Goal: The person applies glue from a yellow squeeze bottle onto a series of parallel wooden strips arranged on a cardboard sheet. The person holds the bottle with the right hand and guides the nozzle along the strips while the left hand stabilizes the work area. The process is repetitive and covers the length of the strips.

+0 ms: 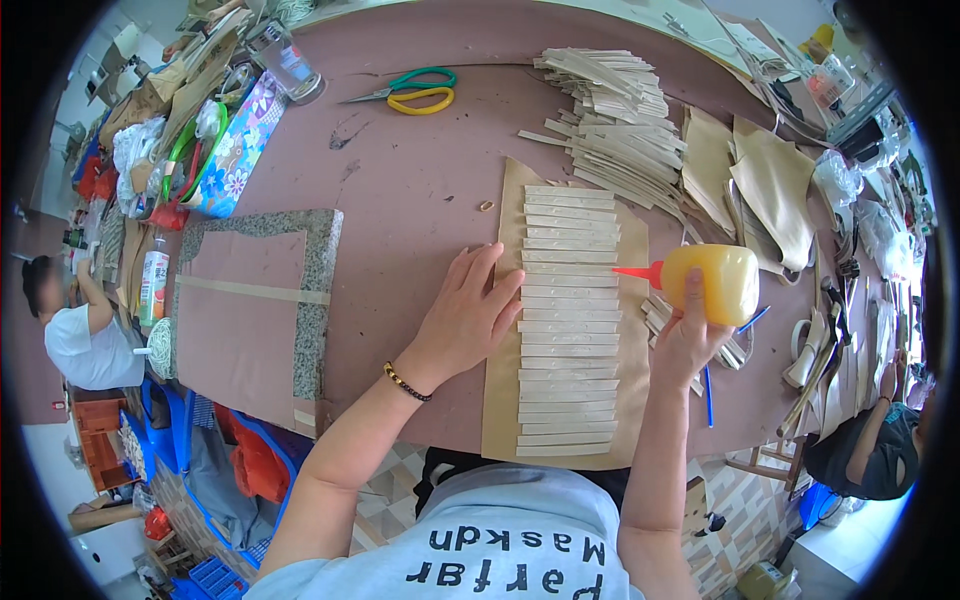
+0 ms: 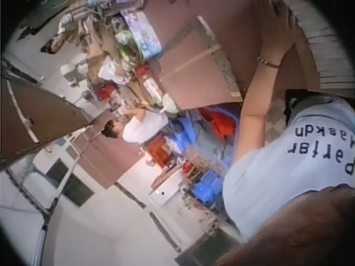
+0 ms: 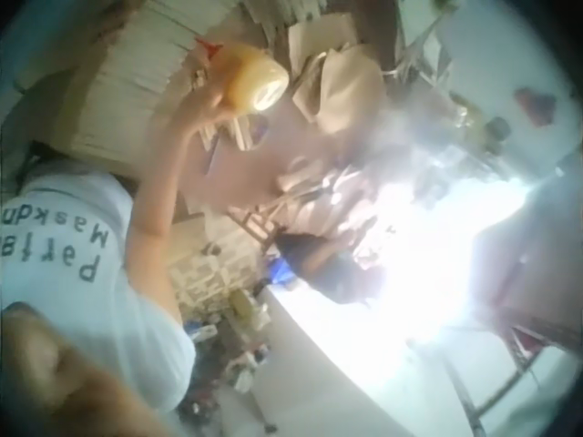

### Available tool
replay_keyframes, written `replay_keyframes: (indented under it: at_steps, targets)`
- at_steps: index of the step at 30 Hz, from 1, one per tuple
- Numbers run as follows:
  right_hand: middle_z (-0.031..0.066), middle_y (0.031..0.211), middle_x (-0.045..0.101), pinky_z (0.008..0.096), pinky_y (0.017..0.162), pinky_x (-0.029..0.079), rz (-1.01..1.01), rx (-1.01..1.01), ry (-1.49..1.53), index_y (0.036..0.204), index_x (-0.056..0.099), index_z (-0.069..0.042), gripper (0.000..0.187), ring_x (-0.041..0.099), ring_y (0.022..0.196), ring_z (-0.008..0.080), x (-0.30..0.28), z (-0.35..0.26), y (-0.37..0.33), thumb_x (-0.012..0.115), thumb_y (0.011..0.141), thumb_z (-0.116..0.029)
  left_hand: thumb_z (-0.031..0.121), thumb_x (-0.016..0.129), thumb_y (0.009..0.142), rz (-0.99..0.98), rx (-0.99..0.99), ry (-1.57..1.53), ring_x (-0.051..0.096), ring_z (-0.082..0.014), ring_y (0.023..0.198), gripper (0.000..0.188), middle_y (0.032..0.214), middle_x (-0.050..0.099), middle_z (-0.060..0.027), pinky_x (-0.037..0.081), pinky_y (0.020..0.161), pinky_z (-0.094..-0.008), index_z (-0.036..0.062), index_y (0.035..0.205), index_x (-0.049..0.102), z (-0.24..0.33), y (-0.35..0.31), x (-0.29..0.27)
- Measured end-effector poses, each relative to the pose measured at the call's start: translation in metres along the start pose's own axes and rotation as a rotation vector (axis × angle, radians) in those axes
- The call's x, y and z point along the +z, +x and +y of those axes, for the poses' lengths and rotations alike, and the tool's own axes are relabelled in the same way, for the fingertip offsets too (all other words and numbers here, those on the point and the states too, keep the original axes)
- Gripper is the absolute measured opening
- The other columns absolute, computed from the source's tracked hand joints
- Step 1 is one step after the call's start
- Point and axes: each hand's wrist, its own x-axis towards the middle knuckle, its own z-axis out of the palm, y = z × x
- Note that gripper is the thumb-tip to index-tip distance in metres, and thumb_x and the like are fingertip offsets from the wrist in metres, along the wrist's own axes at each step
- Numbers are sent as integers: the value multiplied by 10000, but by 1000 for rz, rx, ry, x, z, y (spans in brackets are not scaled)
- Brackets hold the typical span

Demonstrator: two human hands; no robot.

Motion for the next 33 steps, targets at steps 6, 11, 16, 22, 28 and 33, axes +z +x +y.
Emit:
replay_keyframes:
  at_steps: [6, 11, 16, 22, 28, 33]
  targets:
    - [70, 1058, 647, 303, 820, 543, 0, -6, 3, 1140, 593, 7, 302, 637, 942, 148, -1, 4, -4, 721, 878, -72, 194, 626, 914, -16, -3, 6, 424, -437, 1231, 375, 1349, 401, -233, 405, 1036, -492, 46, 1246, 531, 1, 1, -2]
    - [98, 1089, 641, 352, 844, 572, 54, 35, 51, 1177, 561, 14, 318, 651, 1018, 217, -8, -14, 2, 689, 902, -82, 190, 618, 921, -30, 6, 2, 428, -417, 1235, 384, 1354, 390, -223, 414, 1032, -477, 33, 1259, 524, 0, 0, -3]
    - [145, 1143, 633, 384, 871, 571, -7, 103, 175, 1213, 537, 22, 351, 643, 1078, 279, -6, -26, 1, 673, 917, -110, 184, 625, 916, -54, -8, -53, 449, -396, 1229, 444, 1363, 389, -218, 434, 1015, -462, 39, 1312, 486, -2, -1, -7]
    - [150, 1154, 640, 374, 937, 518, -86, 195, 196, 1224, 540, 33, 397, 632, 1085, 262, 22, -11, -20, 707, 873, -45, 183, 666, 877, -28, 35, 1, 463, -409, 1220, 473, 1361, 412, -224, 435, 1015, -473, 45, 1296, 494, 9, -9, -12]
    - [142, 1170, 618, 383, 952, 513, -231, 105, -24, 1243, 517, 34, 382, 618, 1123, 290, 36, 13, -32, 672, 901, -32, 192, 668, 865, 1, 11, 19, 459, -405, 1225, 435, 1352, 425, -220, 398, 1053, -491, 45, 1248, 523, 10, -10, -6]
    - [132, 1175, 616, 387, 955, 509, -261, 114, -105, 1257, 513, 25, 400, 613, 1132, 289, 44, 17, -39, 678, 898, -37, 192, 660, 870, 11, 3, 2, 458, -396, 1229, 411, 1343, 433, -217, 391, 1060, -493, 47, 1233, 533, 10, -11, -3]
